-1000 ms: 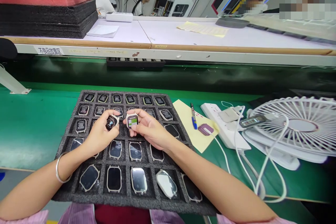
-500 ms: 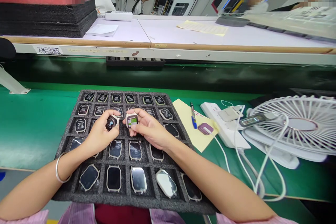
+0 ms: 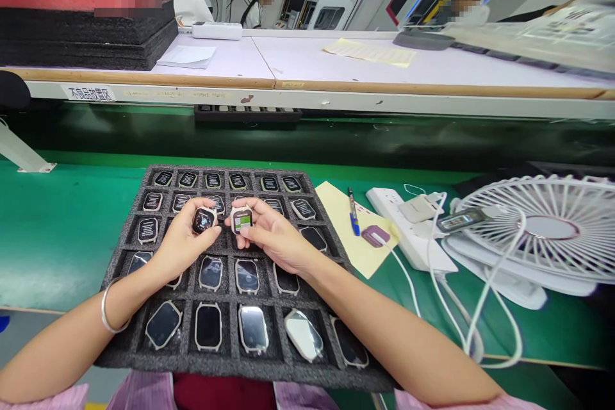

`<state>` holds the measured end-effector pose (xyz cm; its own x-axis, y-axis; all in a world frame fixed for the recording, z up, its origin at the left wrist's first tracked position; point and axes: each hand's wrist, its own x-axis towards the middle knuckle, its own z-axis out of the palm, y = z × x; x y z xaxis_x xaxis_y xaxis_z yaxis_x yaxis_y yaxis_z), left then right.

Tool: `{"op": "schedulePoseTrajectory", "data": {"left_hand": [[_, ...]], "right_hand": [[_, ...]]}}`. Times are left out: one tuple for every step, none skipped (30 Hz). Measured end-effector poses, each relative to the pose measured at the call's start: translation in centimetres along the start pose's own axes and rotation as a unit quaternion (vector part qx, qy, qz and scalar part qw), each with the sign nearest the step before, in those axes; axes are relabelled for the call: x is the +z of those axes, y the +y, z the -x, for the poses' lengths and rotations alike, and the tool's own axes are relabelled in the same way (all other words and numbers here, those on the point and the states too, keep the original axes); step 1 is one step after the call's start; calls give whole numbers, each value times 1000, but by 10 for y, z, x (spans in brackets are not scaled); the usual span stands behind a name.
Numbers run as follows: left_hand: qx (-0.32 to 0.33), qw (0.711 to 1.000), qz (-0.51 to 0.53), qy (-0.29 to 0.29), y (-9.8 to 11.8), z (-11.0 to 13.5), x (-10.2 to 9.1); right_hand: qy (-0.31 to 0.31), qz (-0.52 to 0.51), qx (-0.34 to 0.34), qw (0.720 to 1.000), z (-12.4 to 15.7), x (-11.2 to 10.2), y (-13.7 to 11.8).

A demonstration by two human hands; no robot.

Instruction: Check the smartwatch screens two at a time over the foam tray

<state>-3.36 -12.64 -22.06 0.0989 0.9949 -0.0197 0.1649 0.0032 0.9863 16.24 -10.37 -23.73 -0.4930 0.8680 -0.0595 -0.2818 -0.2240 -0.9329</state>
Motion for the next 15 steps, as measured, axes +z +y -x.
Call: {"op": "schedulePoseTrajectory", "data": {"left_hand": [[-19, 999, 39, -11, 1, 0, 0], [-39, 996, 78, -20, 3, 0, 1], [-57, 991, 116, -27, 5, 0, 1], [-71, 986, 148, -31, 6, 0, 1], [-81, 981, 174, -31, 8, 1, 1], [-87, 977, 193, -29, 9, 1, 1], [-89, 974, 206, -28, 10, 2, 1], [-89, 972, 214, -30, 10, 2, 1], [-88, 972, 218, -32, 10, 3, 1], [-87, 971, 219, -35, 10, 3, 1], [-85, 971, 219, -37, 10, 3, 0], [-84, 972, 218, -39, 10, 3, 0], [-82, 972, 216, -42, 11, 3, 0], [-81, 972, 215, -44, 11, 3, 0], [-79, 973, 214, -45, 11, 3, 0]], "right_hand": [[3, -2, -1, 1000, 0, 0, 0], [6, -3, -2, 1000, 0, 0, -1], [9, -3, -3, 1000, 0, 0, -1], [12, -3, -4, 1000, 0, 0, -2], [14, -4, -6, 1000, 0, 1, -2], [16, -5, -6, 1000, 0, 1, -3], [17, -5, -7, 1000, 0, 1, -3], [17, -6, -8, 1000, 0, 1, -4], [16, -7, -8, 1000, 0, 2, -5], [15, -8, -10, 1000, 1, 2, -5], [13, -9, -11, 1000, 1, 2, -5], [10, -9, -14, 1000, 1, 2, -5], [6, -10, -17, 1000, 1, 2, -5], [3, -12, -20, 1000, 2, 2, -5], [-1, -14, -23, 1000, 2, 2, -5]]}}
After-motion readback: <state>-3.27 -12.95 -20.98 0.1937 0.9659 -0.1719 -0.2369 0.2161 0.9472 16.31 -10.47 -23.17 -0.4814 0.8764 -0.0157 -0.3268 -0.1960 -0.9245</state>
